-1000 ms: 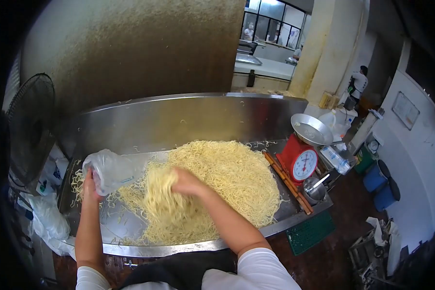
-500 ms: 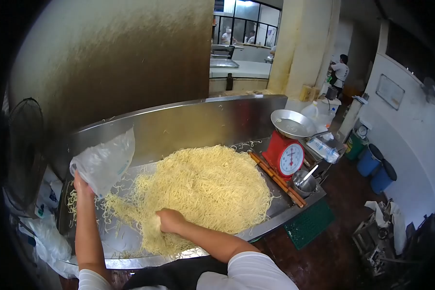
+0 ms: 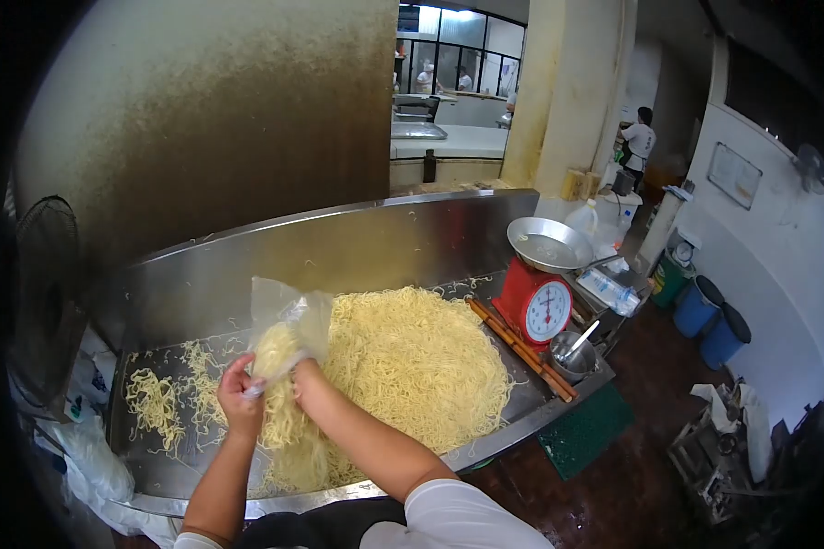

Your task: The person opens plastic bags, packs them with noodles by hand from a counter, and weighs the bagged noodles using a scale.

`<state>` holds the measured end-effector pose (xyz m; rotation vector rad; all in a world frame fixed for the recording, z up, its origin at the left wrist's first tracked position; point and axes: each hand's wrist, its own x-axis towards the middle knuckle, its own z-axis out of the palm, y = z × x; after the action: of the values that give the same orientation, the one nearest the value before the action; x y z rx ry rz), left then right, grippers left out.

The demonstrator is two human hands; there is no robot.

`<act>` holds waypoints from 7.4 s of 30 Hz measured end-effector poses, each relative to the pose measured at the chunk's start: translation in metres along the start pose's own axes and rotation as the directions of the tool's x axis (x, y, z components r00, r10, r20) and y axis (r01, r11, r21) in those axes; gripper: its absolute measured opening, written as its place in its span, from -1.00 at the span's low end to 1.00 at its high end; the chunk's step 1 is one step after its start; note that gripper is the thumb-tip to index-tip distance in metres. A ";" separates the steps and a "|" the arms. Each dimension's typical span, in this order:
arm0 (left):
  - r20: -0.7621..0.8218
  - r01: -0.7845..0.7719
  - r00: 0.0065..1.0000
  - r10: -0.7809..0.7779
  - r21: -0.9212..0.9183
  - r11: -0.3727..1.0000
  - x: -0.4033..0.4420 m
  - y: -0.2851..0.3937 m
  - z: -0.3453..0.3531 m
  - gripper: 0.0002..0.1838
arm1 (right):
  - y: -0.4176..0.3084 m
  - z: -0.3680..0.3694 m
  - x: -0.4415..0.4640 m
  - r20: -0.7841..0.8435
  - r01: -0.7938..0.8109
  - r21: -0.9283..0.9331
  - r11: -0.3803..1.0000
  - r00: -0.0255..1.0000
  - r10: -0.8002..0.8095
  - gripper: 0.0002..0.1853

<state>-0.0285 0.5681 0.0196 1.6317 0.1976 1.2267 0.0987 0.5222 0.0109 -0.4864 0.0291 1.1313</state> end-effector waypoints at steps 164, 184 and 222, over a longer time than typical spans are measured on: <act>-0.085 0.372 0.905 -0.418 0.636 0.676 -0.025 0.042 -0.064 -0.75 | 0.143 -0.016 0.021 0.324 0.422 -0.906 -0.032 0.740 0.589 -0.53; 0.254 0.248 0.764 -0.593 0.732 0.634 -0.063 0.041 -0.120 -0.67 | 0.069 0.016 -0.044 0.433 0.587 -0.750 -0.305 0.784 0.446 -0.72; -0.259 0.472 0.690 -0.676 0.869 0.148 -0.092 0.057 -0.232 -0.51 | 0.163 -0.035 -0.017 0.196 0.350 -0.755 -0.554 0.927 0.319 -0.41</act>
<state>-0.2764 0.6279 -0.0060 2.2077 1.4895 0.2124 -0.0429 0.5480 -0.0745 -2.0458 -1.7697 0.7698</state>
